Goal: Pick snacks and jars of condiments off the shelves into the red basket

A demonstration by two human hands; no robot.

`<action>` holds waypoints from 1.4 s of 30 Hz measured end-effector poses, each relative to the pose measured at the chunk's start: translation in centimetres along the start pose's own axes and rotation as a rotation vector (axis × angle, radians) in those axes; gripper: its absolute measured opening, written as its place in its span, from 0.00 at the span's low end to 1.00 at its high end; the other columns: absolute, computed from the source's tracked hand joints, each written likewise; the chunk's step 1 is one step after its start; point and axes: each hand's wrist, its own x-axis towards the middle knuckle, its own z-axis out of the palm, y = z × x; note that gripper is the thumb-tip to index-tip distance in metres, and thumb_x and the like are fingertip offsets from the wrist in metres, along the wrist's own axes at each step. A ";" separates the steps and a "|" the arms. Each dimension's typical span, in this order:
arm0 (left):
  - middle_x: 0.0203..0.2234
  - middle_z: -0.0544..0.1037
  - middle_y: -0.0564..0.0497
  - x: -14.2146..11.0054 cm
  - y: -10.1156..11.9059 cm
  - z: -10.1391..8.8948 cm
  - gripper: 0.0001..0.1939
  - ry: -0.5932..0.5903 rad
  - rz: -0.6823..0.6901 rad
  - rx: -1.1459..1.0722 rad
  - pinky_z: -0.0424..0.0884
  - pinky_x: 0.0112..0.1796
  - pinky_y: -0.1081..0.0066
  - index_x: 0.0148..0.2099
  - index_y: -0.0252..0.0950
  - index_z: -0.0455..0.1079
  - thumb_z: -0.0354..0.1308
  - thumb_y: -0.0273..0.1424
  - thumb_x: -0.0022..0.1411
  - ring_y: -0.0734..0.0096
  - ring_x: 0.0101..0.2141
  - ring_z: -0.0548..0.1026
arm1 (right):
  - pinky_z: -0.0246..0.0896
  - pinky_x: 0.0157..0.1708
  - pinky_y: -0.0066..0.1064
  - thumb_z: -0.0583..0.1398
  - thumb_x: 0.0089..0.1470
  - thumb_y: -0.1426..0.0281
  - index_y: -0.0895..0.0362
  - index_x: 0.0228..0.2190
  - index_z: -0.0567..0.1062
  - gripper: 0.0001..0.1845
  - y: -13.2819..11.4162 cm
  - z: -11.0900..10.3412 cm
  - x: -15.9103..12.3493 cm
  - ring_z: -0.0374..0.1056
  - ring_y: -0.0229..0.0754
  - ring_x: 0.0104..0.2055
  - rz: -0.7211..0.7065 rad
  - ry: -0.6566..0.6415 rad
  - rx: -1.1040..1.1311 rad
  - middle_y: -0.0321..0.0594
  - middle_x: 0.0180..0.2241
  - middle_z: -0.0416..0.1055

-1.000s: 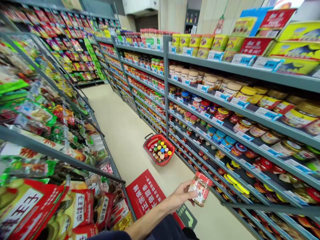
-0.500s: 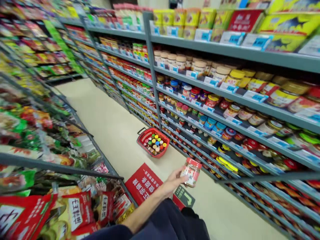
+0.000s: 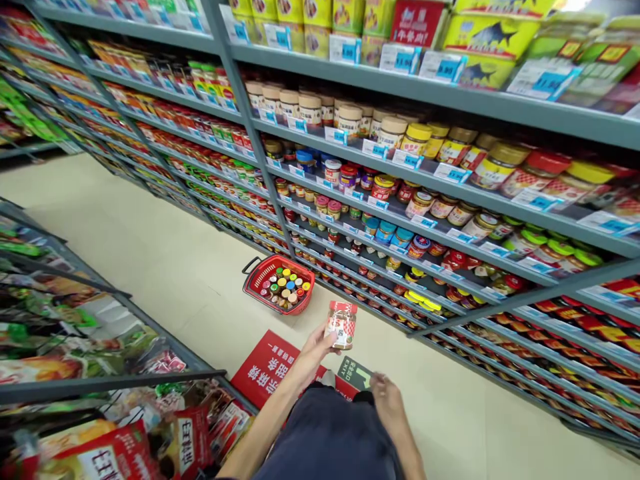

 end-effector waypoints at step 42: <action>0.52 0.82 0.40 0.6 -0.7 0.9 0.32 -0.077 -0.043 0.068 0.75 0.46 0.67 0.61 0.34 0.74 0.73 0.44 0.59 0.57 0.48 0.83 | 0.63 0.65 0.55 0.62 0.65 0.47 0.50 0.58 0.75 0.28 -1.7 3.0 -2.8 0.74 0.54 0.60 0.026 -0.300 0.320 0.47 0.61 0.75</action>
